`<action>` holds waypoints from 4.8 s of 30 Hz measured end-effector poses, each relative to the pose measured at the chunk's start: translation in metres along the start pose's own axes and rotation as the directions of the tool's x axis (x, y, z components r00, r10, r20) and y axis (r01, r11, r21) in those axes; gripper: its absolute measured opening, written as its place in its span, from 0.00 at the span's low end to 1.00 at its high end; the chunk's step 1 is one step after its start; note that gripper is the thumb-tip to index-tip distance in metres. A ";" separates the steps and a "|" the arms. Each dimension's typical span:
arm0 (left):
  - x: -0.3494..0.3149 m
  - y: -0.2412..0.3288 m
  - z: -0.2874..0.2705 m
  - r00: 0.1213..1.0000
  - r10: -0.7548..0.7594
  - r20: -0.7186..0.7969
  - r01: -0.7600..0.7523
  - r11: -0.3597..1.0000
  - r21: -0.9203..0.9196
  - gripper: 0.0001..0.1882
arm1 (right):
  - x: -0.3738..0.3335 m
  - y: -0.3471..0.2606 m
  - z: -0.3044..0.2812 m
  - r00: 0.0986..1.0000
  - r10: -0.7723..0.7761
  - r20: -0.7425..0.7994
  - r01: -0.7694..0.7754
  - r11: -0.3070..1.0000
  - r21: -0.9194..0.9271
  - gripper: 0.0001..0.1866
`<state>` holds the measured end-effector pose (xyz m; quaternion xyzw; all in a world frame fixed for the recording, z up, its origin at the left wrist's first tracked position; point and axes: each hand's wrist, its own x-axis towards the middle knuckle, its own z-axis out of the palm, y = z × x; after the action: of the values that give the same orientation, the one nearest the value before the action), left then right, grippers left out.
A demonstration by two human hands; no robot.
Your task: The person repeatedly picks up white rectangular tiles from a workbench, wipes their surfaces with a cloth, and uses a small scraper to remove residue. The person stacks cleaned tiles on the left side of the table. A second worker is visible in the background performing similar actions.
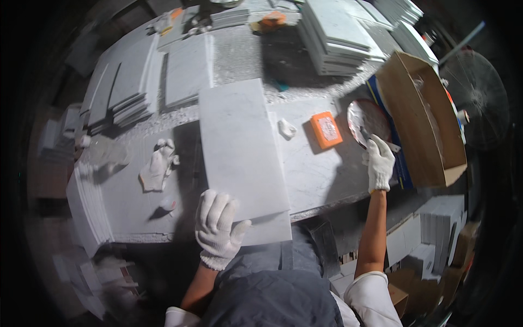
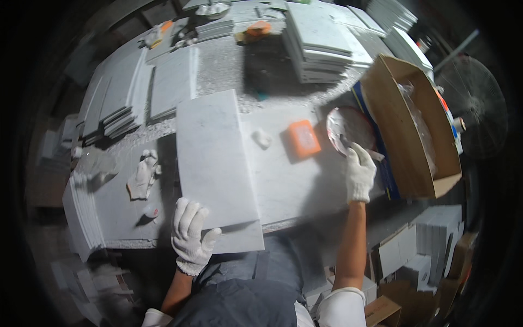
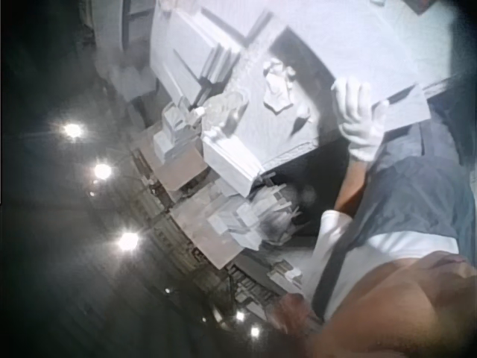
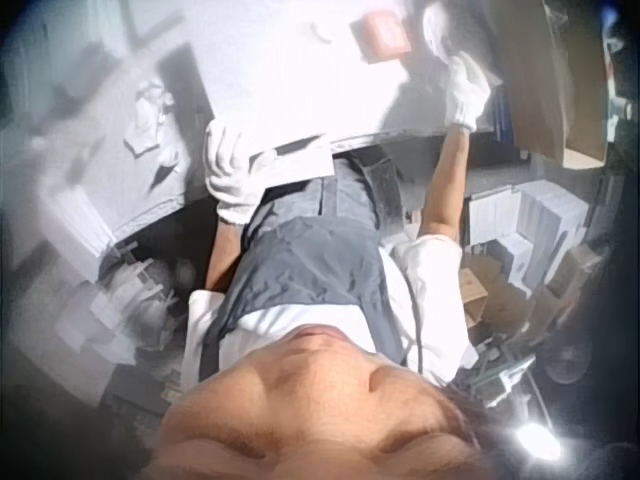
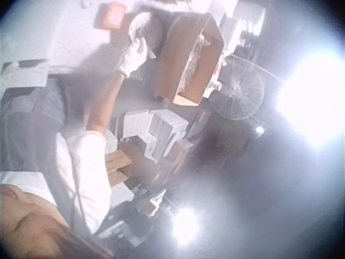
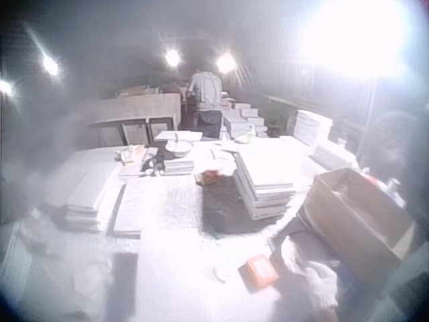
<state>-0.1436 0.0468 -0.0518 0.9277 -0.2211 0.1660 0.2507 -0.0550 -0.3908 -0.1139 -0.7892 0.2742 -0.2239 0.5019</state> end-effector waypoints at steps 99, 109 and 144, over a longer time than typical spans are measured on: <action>0.094 -0.037 0.021 0.952 -0.273 -0.137 0.284 0.957 0.066 0.30 | -0.057 -0.194 0.220 0.715 -0.424 0.556 0.433 0.893 0.125 0.16; 0.084 -0.030 0.013 0.945 -0.306 -0.118 0.310 0.951 0.014 0.30 | -0.051 -0.238 0.248 0.508 -0.445 0.738 0.720 0.689 -0.079 0.18; 0.083 -0.030 0.013 0.936 -0.335 -0.107 0.332 0.942 -0.042 0.28 | -0.028 -0.223 0.268 0.400 -0.442 0.803 0.779 0.626 -0.044 0.21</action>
<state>-0.0561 0.0359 -0.0393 0.9380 -0.0481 0.1704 0.2978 0.1387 -0.1159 -0.0184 -0.9375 -0.2275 0.0013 0.2633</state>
